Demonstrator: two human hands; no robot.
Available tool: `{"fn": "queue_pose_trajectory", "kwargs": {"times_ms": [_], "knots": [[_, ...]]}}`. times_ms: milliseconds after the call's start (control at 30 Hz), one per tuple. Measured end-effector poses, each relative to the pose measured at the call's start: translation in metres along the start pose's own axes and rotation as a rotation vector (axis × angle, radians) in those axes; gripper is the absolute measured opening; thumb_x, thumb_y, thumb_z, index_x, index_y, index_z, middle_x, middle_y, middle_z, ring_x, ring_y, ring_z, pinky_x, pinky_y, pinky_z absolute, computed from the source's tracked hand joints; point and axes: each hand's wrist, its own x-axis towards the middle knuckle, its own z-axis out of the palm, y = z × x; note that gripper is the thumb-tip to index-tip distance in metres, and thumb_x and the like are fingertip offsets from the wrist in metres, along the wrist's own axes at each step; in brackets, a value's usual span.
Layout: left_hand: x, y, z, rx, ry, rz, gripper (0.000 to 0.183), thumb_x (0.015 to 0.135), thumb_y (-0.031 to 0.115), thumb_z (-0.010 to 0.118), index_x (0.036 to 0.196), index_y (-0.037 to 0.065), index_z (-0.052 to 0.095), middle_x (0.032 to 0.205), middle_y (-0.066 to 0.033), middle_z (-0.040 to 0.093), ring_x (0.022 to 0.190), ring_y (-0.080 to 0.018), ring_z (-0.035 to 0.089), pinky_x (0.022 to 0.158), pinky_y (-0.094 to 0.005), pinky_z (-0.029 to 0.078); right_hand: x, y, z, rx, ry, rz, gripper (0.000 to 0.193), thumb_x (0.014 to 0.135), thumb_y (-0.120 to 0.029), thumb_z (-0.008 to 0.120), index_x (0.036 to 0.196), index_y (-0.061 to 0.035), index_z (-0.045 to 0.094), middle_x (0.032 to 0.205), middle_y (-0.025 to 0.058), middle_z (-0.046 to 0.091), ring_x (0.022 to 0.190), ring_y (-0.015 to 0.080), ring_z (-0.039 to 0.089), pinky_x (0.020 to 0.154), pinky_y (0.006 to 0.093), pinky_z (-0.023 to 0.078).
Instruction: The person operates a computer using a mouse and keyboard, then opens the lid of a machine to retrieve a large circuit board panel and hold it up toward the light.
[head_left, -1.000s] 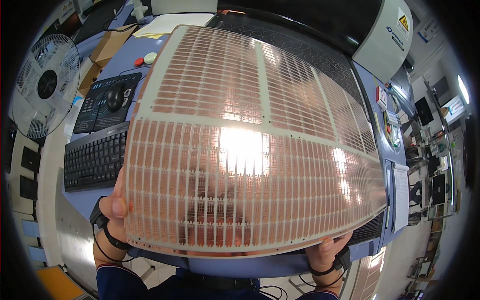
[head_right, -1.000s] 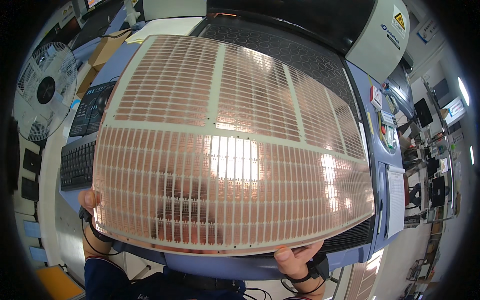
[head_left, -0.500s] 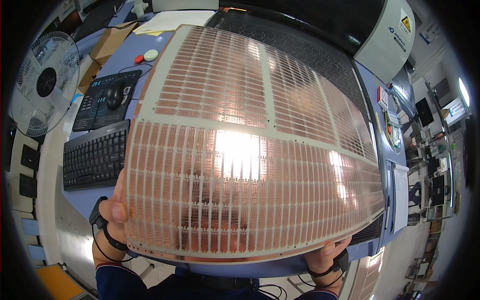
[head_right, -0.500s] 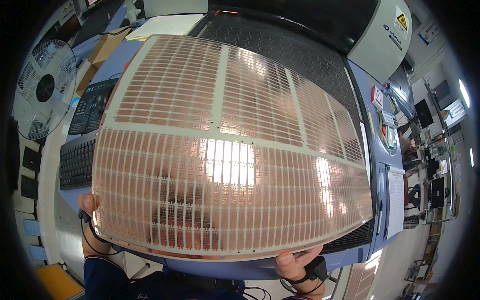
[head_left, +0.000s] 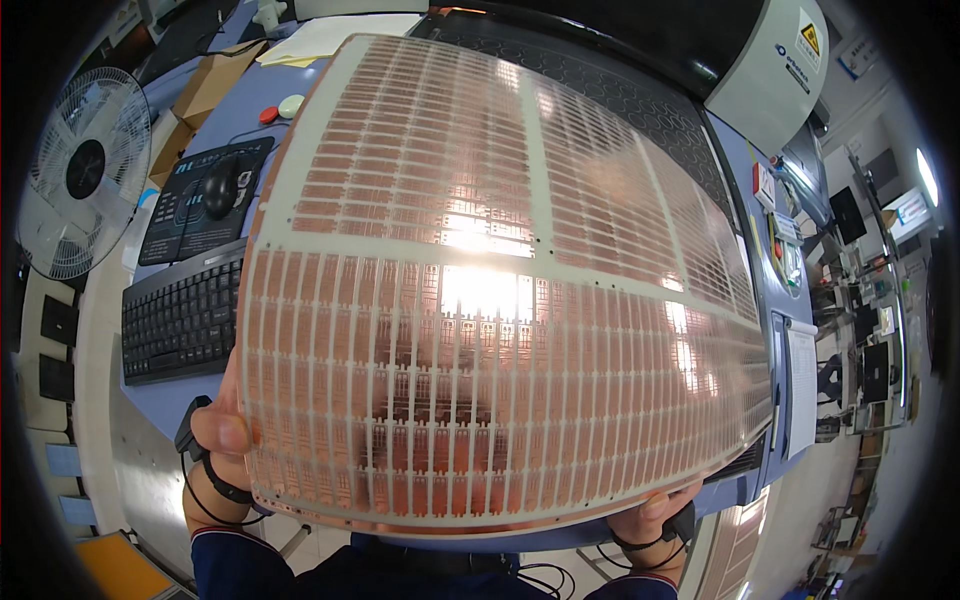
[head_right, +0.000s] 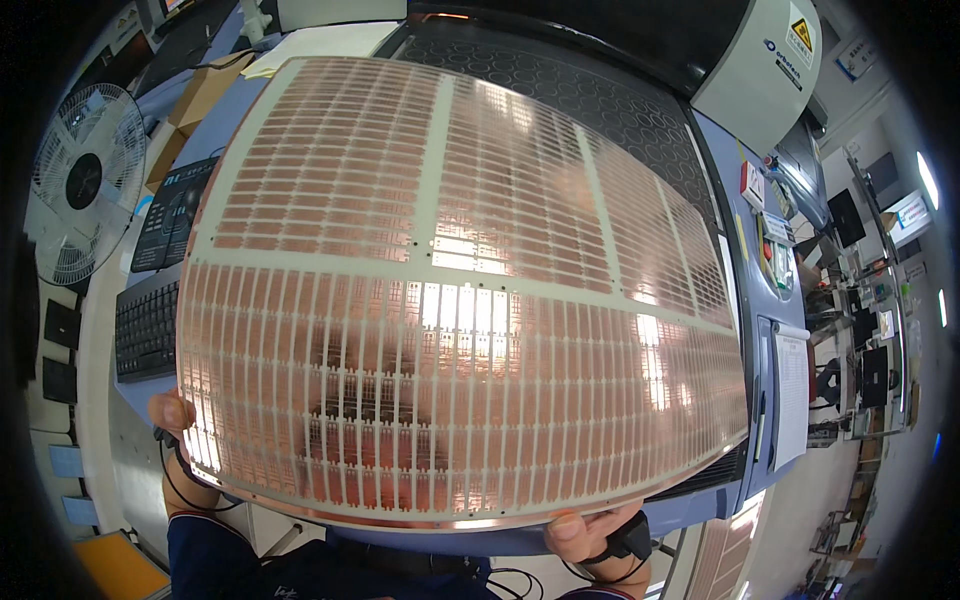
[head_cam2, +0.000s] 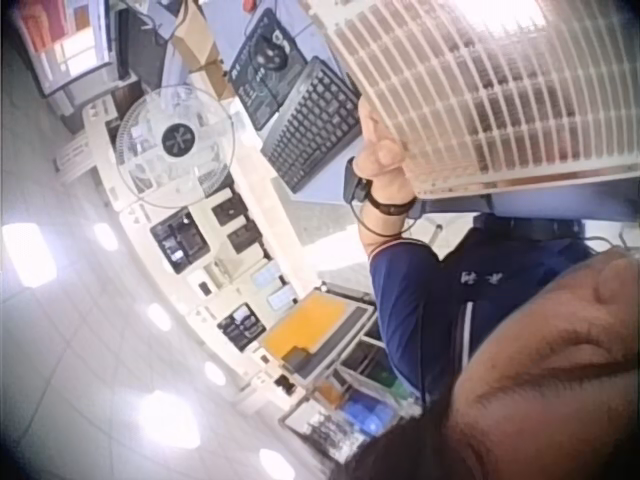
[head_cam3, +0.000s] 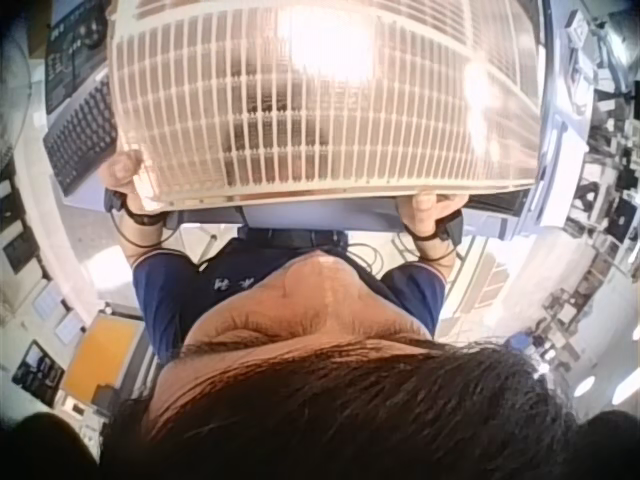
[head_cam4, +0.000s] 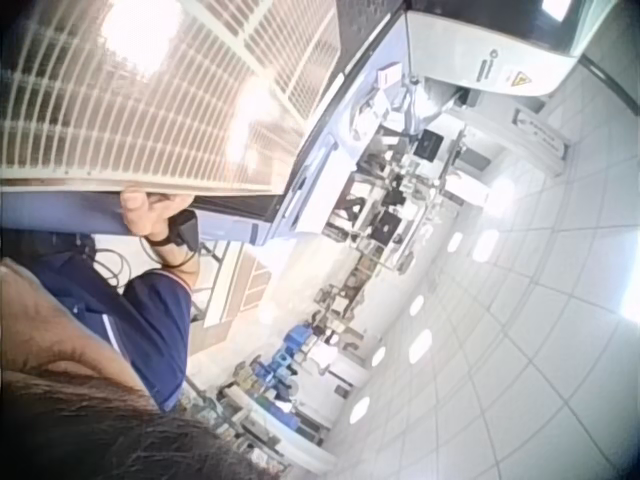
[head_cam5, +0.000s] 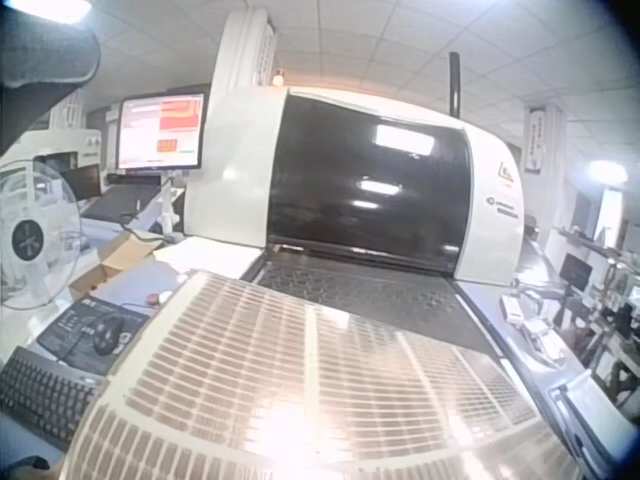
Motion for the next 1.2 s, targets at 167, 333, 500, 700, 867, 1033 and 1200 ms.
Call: {"fn": "queue_pose_trajectory", "kwargs": {"times_ms": [167,333,500,700,867,1033,1200], "knots": [[0.006,-0.002,-0.002,-0.057,-0.068,-0.032,0.108,0.063,0.014,0.073,0.158,0.002,0.021,0.148,-0.0274,0.046,0.131,-0.0379,0.055,0.110,-0.0520,0.048,0.016,-0.026,-0.005,0.081,-0.158,0.167,0.092,0.088,-0.047,0.072,0.151,0.0016,0.026,0.135,0.0162,0.052,0.117,0.0232,0.058,0.102,0.0395,0.048],[0.002,-0.001,-0.015,-0.059,-0.128,-0.018,0.102,0.067,0.008,0.069,0.157,-0.001,0.022,0.149,-0.0279,0.045,0.132,-0.0392,0.054,0.111,-0.0526,0.047,0.014,-0.023,0.000,0.111,-0.046,0.045,0.083,0.087,-0.044,0.072,0.147,0.0014,0.037,0.133,0.0153,0.056,0.116,0.0236,0.059,0.102,0.0395,0.047],[0.009,0.001,-0.010,-0.118,-0.263,-0.069,0.093,0.070,0.003,0.064,0.155,-0.004,0.026,0.152,-0.0289,0.042,0.135,-0.0411,0.050,0.112,-0.0549,0.044,0.009,-0.019,0.000,0.101,-0.031,0.035,0.083,0.087,-0.044,0.072,0.147,0.0013,0.037,0.133,0.0154,0.056,0.116,0.0237,0.059,0.102,0.0396,0.047],[0.008,0.002,-0.007,-0.170,-0.272,-0.086,0.090,0.074,0.003,0.065,0.155,-0.005,0.026,0.153,-0.0291,0.040,0.137,-0.0412,0.049,0.114,-0.0552,0.042,0.006,-0.018,-0.001,0.096,-0.025,0.021,0.083,0.087,-0.044,0.072,0.147,0.0012,0.037,0.133,0.0155,0.056,0.116,0.0237,0.059,0.102,0.0396,0.047],[0.002,0.002,-0.009,-0.106,-0.218,-0.064,0.090,0.076,0.006,0.069,0.155,-0.004,0.027,0.153,-0.0284,0.041,0.137,-0.0391,0.050,0.113,-0.0534,0.043,0.004,-0.016,-0.001,0.087,-0.025,0.004,0.083,0.087,-0.044,0.072,0.147,0.0011,0.036,0.134,0.0156,0.056,0.116,0.0237,0.059,0.102,0.0396,0.047],[0.001,0.002,-0.008,-0.055,-0.160,-0.045,0.091,0.079,0.010,0.073,0.155,-0.003,0.026,0.152,-0.0270,0.044,0.135,-0.0362,0.052,0.111,-0.0505,0.047,0.003,-0.014,-0.001,0.081,-0.032,-0.004,0.083,0.087,-0.044,0.072,0.148,0.0010,0.036,0.134,0.0156,0.055,0.116,0.0237,0.059,0.102,0.0397,0.047],[0.000,0.001,-0.010,-0.057,-0.177,-0.039,0.089,0.084,0.015,0.074,0.156,-0.001,0.025,0.152,-0.0247,0.044,0.135,-0.0347,0.053,0.111,-0.0499,0.047,0.000,-0.012,-0.003,0.077,-0.050,-0.015,0.084,0.087,-0.043,0.072,0.148,0.0009,0.036,0.135,0.0157,0.055,0.116,0.0238,0.059,0.102,0.0397,0.047]]}}
